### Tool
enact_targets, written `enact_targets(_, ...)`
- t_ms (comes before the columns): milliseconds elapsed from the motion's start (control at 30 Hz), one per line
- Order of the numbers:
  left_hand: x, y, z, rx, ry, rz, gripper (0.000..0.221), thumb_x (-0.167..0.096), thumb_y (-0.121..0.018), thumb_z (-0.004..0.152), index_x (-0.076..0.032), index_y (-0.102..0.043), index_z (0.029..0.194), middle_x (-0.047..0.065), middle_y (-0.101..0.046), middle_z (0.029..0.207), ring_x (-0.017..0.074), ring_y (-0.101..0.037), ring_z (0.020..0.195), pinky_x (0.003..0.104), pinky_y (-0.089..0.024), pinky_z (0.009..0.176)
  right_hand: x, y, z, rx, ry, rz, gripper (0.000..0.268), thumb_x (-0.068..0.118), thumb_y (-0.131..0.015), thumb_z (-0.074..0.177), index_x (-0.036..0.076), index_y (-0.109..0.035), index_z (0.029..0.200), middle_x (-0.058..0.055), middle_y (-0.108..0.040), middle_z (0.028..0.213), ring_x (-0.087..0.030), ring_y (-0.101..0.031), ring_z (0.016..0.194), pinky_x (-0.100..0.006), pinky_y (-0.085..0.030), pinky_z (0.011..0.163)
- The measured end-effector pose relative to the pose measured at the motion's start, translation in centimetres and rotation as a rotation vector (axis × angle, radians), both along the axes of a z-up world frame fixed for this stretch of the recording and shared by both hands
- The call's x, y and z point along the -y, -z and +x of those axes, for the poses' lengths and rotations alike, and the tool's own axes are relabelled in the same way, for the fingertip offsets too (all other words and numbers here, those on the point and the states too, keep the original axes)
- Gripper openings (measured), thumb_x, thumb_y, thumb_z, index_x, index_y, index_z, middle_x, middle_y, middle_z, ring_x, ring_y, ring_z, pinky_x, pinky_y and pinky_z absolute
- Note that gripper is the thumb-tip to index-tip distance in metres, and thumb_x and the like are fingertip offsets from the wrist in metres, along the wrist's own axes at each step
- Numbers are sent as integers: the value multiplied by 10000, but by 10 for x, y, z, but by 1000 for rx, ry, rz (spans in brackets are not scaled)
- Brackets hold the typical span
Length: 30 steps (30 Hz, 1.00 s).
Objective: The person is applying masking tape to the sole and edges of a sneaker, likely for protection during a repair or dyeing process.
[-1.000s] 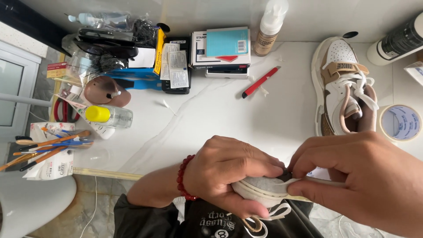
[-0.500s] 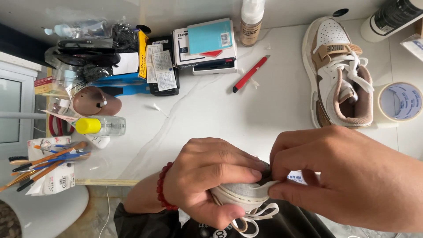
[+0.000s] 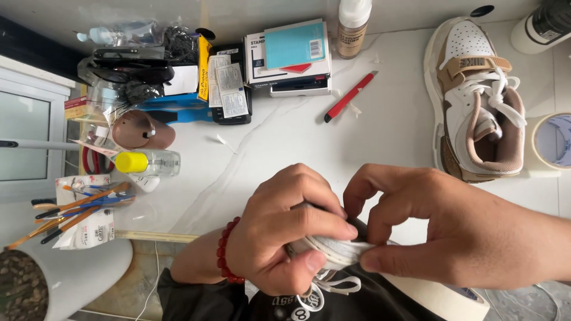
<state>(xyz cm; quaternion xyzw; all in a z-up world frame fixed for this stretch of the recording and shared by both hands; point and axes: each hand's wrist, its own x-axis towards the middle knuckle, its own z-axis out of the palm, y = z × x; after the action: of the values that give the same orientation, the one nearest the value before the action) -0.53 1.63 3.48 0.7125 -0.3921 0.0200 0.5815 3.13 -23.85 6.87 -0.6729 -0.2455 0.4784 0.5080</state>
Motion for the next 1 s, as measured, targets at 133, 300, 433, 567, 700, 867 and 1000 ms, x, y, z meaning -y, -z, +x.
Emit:
enact_targets(133, 6, -2, 2, -54, -21, -2, 311, -154, -588, 797, -56, -684, 1076, 106, -646, 1041, 237, -610, 907, 344, -513, 799, 1, 3, -1, 228, 63, 155, 223, 193, -804, 891, 58, -762, 719, -43, -666, 1175, -177, -643, 1042, -330, -541, 836)
enact_targets(300, 7, 13, 0, -83, -67, -16, 148, -198, -677, 925, -102, -716, 1030, 45, -633, 964, 141, -607, 829, 279, -455, 722, 2, 3, -3, 91, 86, -37, 199, 234, -811, 858, 88, -808, 723, 8, -610, 1188, -127, -623, 956, -246, -570, 554)
enact_targets(433, 7, 15, 3, -175, -51, -68, 115, -162, -674, 938, -94, -728, 1013, 35, -629, 944, 127, -615, 829, 258, -500, 711, 2, 4, -3, 67, 80, -153, 170, 226, -826, 828, 80, -834, 740, 25, -613, 1202, -131, -646, 872, -266, -561, 540)
enact_targets(567, 7, 17, 6, -202, -20, -103, 98, -124, -671, 925, -90, -734, 993, 29, -632, 929, 116, -615, 821, 259, -494, 702, 3, 6, -1, 122, 84, 2, 192, 244, -811, 855, 102, -802, 726, 1, -647, 1176, -111, -643, 895, -232, -562, 522)
enact_targets(700, 7, 17, 10, -228, 1, -121, 99, -122, -669, 924, -83, -737, 984, 32, -635, 921, 115, -611, 811, 255, -491, 693, 3, 8, 1, 108, 73, -35, 174, 235, -811, 839, 107, -809, 721, 6, -622, 1170, -104, -663, 845, -233, -572, 511)
enact_targets(867, 11, 2, 16, -164, -28, -53, 103, -99, -667, 889, -90, -727, 973, 38, -639, 931, 143, -616, 824, 290, -483, 710, 4, 9, 2, 131, 61, -174, 183, 237, -845, 812, 102, -824, 691, 34, -626, 1195, -118, -664, 811, -263, -553, 567)
enact_targets(1000, 15, 1, 20, 77, -102, -51, 133, -57, -672, 871, -67, -732, 990, 78, -683, 956, 187, -710, 839, 371, -510, 737, 4, 11, 4, 153, 87, -39, 165, 240, -837, 818, 117, -810, 711, 11, -642, 1172, -114, -663, 866, -247, -534, 553)
